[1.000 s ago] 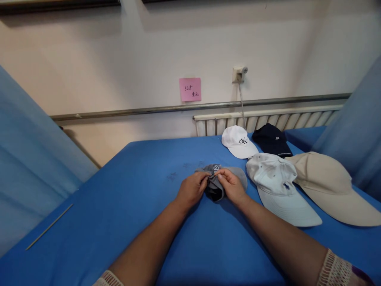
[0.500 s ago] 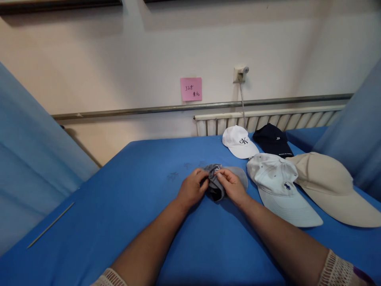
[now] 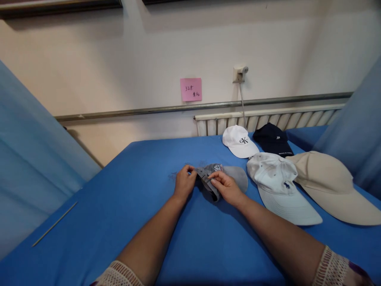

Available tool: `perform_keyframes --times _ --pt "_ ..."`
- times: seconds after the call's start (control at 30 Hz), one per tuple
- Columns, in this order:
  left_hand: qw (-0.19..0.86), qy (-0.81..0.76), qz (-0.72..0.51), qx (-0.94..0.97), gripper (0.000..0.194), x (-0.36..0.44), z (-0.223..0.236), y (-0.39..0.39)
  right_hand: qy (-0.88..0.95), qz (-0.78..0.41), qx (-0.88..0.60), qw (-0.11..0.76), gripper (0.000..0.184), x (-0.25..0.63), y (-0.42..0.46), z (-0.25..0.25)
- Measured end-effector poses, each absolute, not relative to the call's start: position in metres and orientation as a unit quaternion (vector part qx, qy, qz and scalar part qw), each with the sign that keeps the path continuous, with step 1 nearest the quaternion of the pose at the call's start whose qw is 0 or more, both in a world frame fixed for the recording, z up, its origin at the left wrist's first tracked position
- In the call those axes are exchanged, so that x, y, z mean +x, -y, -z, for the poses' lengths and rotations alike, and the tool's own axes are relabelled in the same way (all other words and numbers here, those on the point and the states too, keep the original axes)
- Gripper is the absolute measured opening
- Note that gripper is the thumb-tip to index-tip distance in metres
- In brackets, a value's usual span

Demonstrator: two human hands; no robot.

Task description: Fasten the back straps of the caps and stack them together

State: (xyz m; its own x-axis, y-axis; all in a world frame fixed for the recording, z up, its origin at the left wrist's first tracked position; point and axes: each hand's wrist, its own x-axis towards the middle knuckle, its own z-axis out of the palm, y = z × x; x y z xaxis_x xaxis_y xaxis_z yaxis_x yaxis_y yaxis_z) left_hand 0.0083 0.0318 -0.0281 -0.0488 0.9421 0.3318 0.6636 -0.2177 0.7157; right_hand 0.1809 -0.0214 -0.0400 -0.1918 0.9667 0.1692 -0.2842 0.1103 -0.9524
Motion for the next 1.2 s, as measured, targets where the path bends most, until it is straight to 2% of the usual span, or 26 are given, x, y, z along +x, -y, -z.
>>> perform_keyframes --times 0.2,0.4,0.53,0.63,0.77,0.87,0.93,0.97,1.03,1.1,1.2 --pt "0.094 -0.479 -0.375 0.788 0.028 0.009 0.024 -0.024 0.48 -0.579 -0.329 0.57 0.03 0.185 0.015 0.044" --pt "0.054 -0.354 -0.292 0.887 0.022 0.018 0.01 -0.002 0.532 -0.521 -0.335 0.577 0.029 0.187 0.015 0.049" --pt "0.031 -0.364 -0.252 0.896 0.025 0.019 0.008 0.002 0.588 -0.454 -0.362 0.563 0.028 0.187 0.015 0.054" --pt "0.025 -0.461 -0.227 0.858 0.025 0.011 0.013 -0.009 0.608 -0.437 -0.378 0.545 0.019 0.189 0.017 0.055" --pt "0.09 -0.605 -0.245 0.752 0.033 -0.012 0.019 -0.035 0.655 -0.404 -0.387 0.508 0.031 0.193 0.021 0.048" --pt "0.112 -0.671 -0.224 0.698 0.049 -0.03 0.013 -0.047 0.677 -0.266 -0.48 0.49 0.032 0.202 0.019 0.042" --pt "0.139 -0.675 -0.174 0.704 0.059 -0.037 0.008 -0.048 0.666 -0.174 -0.571 0.448 0.031 0.208 0.014 0.042" --pt "0.157 -0.669 -0.151 0.71 0.06 -0.038 0.006 -0.047 0.654 -0.142 -0.613 0.42 0.032 0.211 0.011 0.043" --pt "0.214 -0.643 -0.137 0.722 0.05 -0.038 0.006 -0.044 0.631 -0.104 -0.673 0.371 0.035 0.216 0.006 0.046" --pt "0.302 -0.606 -0.183 0.713 0.034 -0.033 0.008 -0.041 0.614 -0.096 -0.703 0.345 0.038 0.222 0.001 0.051" --pt "0.45 -0.564 -0.382 0.578 0.033 -0.029 0.013 -0.045 0.596 -0.12 -0.71 0.357 0.041 0.229 -0.007 0.059"
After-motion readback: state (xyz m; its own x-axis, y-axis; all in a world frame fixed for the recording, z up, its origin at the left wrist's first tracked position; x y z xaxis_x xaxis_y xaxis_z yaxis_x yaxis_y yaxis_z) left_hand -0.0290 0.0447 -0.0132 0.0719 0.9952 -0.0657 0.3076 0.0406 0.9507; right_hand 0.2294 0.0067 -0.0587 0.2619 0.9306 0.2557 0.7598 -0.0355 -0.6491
